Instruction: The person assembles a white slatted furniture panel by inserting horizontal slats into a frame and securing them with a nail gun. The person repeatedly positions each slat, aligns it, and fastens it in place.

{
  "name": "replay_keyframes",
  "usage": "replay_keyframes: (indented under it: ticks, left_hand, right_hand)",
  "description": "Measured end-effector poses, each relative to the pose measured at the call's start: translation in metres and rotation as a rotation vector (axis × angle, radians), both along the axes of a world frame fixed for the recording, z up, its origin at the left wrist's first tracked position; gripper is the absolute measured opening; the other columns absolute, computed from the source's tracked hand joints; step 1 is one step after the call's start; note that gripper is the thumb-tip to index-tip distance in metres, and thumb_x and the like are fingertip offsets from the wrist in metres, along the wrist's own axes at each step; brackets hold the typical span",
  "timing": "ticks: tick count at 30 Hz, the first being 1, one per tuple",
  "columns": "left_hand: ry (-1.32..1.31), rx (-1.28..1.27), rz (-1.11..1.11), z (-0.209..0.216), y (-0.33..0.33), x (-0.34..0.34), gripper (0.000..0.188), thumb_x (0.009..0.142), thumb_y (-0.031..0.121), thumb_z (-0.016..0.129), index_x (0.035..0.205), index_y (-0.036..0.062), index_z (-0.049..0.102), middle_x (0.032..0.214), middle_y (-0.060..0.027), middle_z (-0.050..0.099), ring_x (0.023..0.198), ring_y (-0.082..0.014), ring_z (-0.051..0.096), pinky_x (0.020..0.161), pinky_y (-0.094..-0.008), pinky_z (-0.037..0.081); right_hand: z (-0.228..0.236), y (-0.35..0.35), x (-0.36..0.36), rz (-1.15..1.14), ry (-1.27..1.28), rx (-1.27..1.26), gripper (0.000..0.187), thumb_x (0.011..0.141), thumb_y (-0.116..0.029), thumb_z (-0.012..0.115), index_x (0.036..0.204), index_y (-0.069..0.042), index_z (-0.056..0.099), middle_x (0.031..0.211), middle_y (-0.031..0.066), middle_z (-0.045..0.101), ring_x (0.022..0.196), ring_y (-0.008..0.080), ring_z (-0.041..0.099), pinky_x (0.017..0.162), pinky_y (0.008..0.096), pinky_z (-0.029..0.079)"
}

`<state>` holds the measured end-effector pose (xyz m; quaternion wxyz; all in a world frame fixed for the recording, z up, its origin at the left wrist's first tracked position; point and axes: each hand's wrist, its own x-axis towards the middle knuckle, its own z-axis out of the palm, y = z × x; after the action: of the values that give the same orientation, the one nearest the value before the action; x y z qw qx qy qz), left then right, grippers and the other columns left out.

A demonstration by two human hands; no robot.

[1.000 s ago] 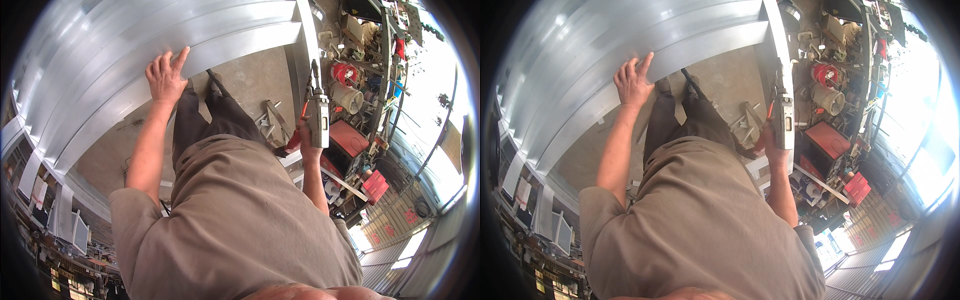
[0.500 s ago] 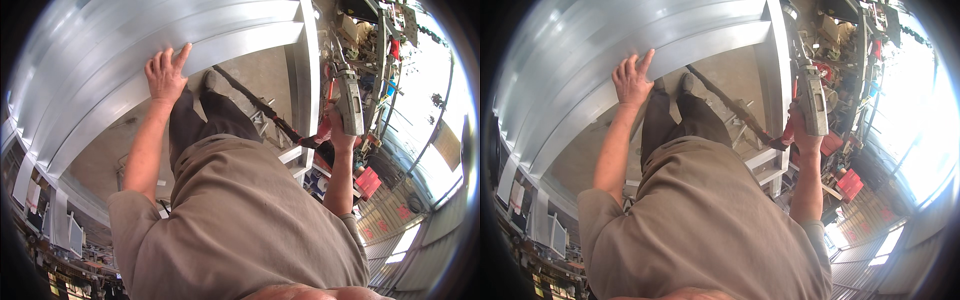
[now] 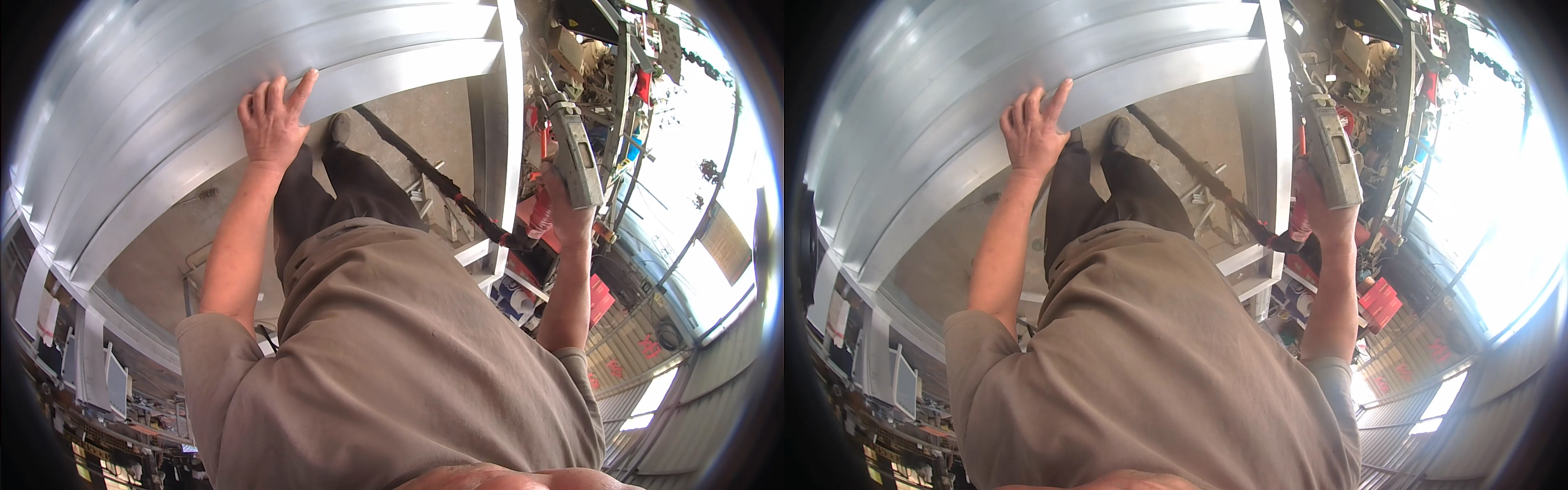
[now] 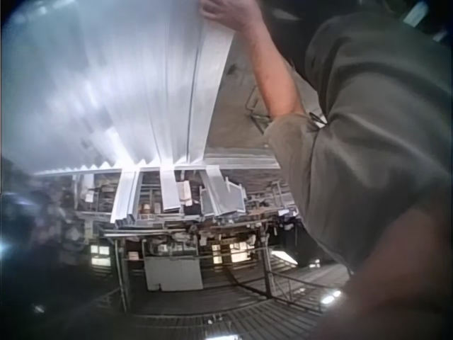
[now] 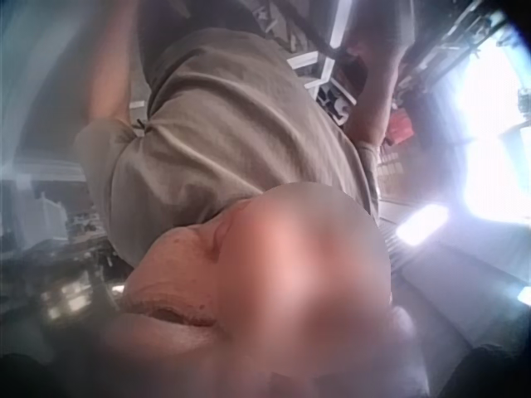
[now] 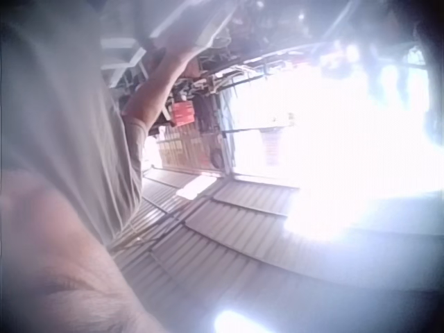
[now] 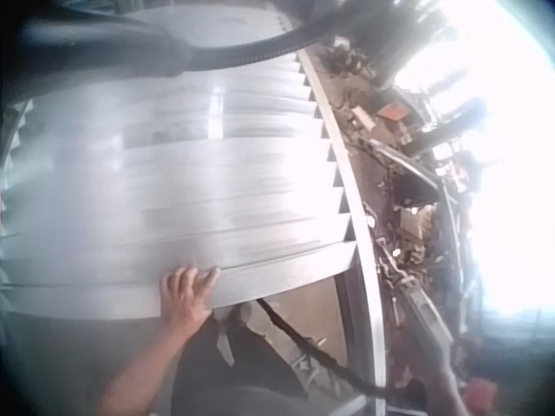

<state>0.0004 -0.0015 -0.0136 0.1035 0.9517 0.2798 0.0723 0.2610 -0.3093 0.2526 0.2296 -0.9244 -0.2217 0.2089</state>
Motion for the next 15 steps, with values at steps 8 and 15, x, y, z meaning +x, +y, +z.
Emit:
replay_keyframes:
  ticks: [8,15]
  left_hand:
    - [-0.007,0.018,-0.001,-0.001,0.001,0.000,0.109,0.059,0.024,0.093,0.154,0.0480,0.044,0.129,0.0018,0.051,0.122,-0.0215,0.051,0.105,-0.0474,0.037]
    - [-0.004,0.055,0.002,-0.003,0.000,0.000,0.106,0.061,0.022,0.091,0.153,0.0471,0.045,0.129,0.0014,0.051,0.122,-0.0216,0.052,0.105,-0.0474,0.036]
  right_hand:
    - [0.015,0.019,0.022,-0.108,0.103,-0.050,0.025,0.094,-0.009,0.073,0.116,0.000,0.066,0.093,0.0038,0.069,0.078,0.0106,0.066,0.067,0.0272,0.054]
    - [0.011,0.044,0.065,0.011,0.090,-0.291,0.028,0.094,-0.014,0.077,0.116,0.000,0.067,0.086,0.0026,0.070,0.072,0.0091,0.066,0.063,0.0266,0.053]
